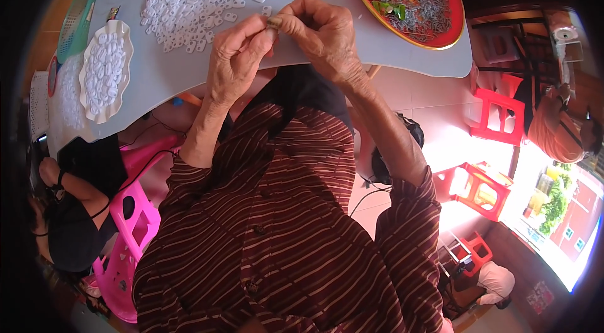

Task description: Manually assembling small white plastic rings with metal fasteners at a table.

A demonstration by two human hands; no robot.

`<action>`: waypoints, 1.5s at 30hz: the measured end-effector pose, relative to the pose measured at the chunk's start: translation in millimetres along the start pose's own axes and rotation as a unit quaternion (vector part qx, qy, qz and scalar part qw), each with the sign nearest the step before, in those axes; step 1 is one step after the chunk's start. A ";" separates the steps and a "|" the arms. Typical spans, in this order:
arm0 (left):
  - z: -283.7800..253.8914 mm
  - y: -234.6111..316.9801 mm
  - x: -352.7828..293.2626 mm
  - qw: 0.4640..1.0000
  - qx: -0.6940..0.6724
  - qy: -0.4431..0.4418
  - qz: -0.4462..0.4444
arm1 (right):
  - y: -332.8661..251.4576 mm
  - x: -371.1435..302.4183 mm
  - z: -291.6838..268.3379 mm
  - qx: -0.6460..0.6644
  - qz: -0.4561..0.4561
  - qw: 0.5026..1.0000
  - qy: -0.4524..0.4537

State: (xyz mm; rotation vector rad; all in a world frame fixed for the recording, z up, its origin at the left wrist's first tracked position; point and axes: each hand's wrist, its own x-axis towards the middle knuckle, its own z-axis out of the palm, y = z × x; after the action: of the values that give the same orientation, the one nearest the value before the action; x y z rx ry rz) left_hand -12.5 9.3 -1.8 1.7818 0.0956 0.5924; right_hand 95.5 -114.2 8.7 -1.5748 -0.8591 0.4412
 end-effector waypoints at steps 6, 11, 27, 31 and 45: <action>1.5 0.3 0.3 0.999 -0.032 0.017 -0.013 | -4.9 2.7 -4.1 0.077 0.041 0.996 -0.016; 1.9 -0.5 0.1 0.998 -0.044 0.025 -0.024 | -1.2 1.4 -2.3 0.054 0.001 0.998 -0.031; -2.8 5.6 -0.1 0.999 -0.012 0.027 -0.025 | 4.6 -2.7 7.1 0.132 0.000 0.991 -0.013; -20.1 8.4 12.2 0.988 0.134 0.055 0.059 | 8.1 -3.5 10.3 0.165 -0.016 0.986 0.012; -67.4 -13.4 58.2 0.845 0.477 -0.039 0.240 | 6.1 -5.0 7.4 0.141 0.005 0.990 -0.023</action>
State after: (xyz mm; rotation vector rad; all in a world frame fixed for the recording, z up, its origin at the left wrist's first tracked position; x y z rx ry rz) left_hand 11.6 93.9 17.5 2.8445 -0.1522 0.9222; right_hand 88.8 -112.9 0.4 -1.3128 -0.7858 0.5814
